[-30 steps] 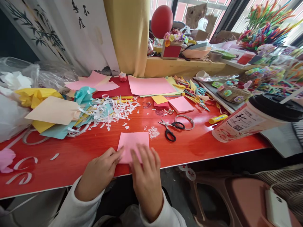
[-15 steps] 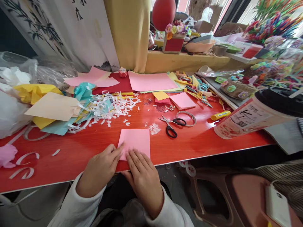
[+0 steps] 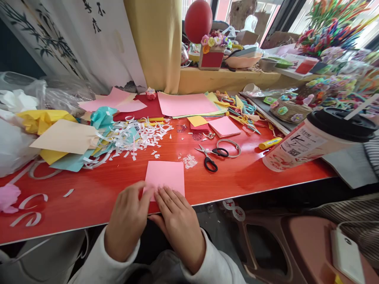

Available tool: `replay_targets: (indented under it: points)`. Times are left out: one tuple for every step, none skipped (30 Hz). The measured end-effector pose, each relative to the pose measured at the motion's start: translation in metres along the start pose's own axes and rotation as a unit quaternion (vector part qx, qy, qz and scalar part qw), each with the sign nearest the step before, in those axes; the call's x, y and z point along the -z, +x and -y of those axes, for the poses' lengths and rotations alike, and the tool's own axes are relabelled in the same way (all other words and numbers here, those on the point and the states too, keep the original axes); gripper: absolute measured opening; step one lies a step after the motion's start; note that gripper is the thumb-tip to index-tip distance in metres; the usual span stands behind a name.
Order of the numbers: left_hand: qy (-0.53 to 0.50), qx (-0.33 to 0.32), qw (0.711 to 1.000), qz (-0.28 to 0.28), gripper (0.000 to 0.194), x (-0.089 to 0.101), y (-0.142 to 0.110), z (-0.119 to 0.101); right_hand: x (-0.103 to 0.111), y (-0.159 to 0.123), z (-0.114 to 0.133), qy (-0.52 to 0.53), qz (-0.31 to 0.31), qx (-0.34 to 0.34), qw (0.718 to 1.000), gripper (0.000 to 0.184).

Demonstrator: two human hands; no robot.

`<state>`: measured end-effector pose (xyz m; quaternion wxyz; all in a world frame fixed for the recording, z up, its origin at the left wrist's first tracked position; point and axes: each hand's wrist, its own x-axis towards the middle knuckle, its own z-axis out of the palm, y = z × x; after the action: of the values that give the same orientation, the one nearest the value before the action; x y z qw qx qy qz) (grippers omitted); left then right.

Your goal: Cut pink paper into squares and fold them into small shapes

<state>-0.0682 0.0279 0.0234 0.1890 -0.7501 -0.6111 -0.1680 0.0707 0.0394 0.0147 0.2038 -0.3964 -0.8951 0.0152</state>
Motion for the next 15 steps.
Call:
replay_targets:
  points:
    - [-0.013,-0.039,0.999,-0.03,0.029,-0.001,-0.003,0.0,0.0,0.0,-0.001,-0.002,0.0,0.003,1.0,0.042]
    - [-0.028,-0.077,0.996,-0.046,0.03,-0.002,-0.006,0.001,0.001,0.0,-0.002,-0.005,0.001,0.005,1.0,0.041]
    - [-0.042,-0.104,0.992,-0.054,0.03,-0.003,-0.009,0.003,0.001,0.0,-0.003,-0.008,0.002,0.009,1.0,0.04]
    - [-0.052,-0.123,0.989,-0.059,0.029,-0.003,-0.011,0.005,0.002,0.0,-0.004,-0.01,0.006,0.016,1.0,0.04]
    - [-0.062,-0.136,0.987,-0.064,0.029,-0.003,-0.013,0.008,0.003,0.0,-0.006,-0.013,0.012,0.024,1.0,0.039]
    - [-0.071,-0.146,0.984,-0.068,0.028,-0.003,-0.014,0.01,0.004,-0.001,-0.008,-0.017,0.018,0.037,0.999,0.04]
    - [-0.081,-0.154,0.982,-0.073,0.028,-0.002,-0.015,0.013,0.005,-0.001,-0.011,-0.021,0.027,0.051,0.998,0.041]
    - [-0.09,-0.158,0.98,-0.077,0.028,-0.002,-0.016,0.015,0.006,-0.002,-0.013,-0.027,0.037,0.065,0.997,0.043]
    - [-0.097,-0.16,0.979,-0.081,0.028,-0.001,-0.016,0.017,0.008,-0.003,-0.017,-0.032,0.047,0.077,0.995,0.046]
    - [-0.104,-0.162,0.978,-0.082,0.027,-0.001,-0.016,0.018,0.01,-0.004,-0.02,-0.038,0.055,0.089,0.994,0.047]
    - [-0.108,-0.163,0.977,-0.081,0.027,0.0,-0.016,0.019,0.011,-0.005,-0.023,-0.044,0.062,0.099,0.992,0.048]
    - [-0.111,-0.165,0.977,-0.081,0.026,0.0,-0.016,0.02,0.013,-0.005,-0.026,-0.049,0.066,0.107,0.991,0.047]
    - [-0.113,-0.168,0.976,-0.079,0.026,0.0,-0.016,0.022,0.015,-0.006,-0.028,-0.055,0.068,0.112,0.99,0.045]
    - [-0.114,-0.172,0.975,-0.077,0.026,0.001,-0.016,0.023,0.017,-0.007,-0.03,-0.061,0.067,0.115,0.989,0.044]
    - [-0.115,-0.177,0.975,-0.074,0.026,0.001,-0.016,0.025,0.019,-0.008,-0.032,-0.066,0.064,0.117,0.989,0.042]
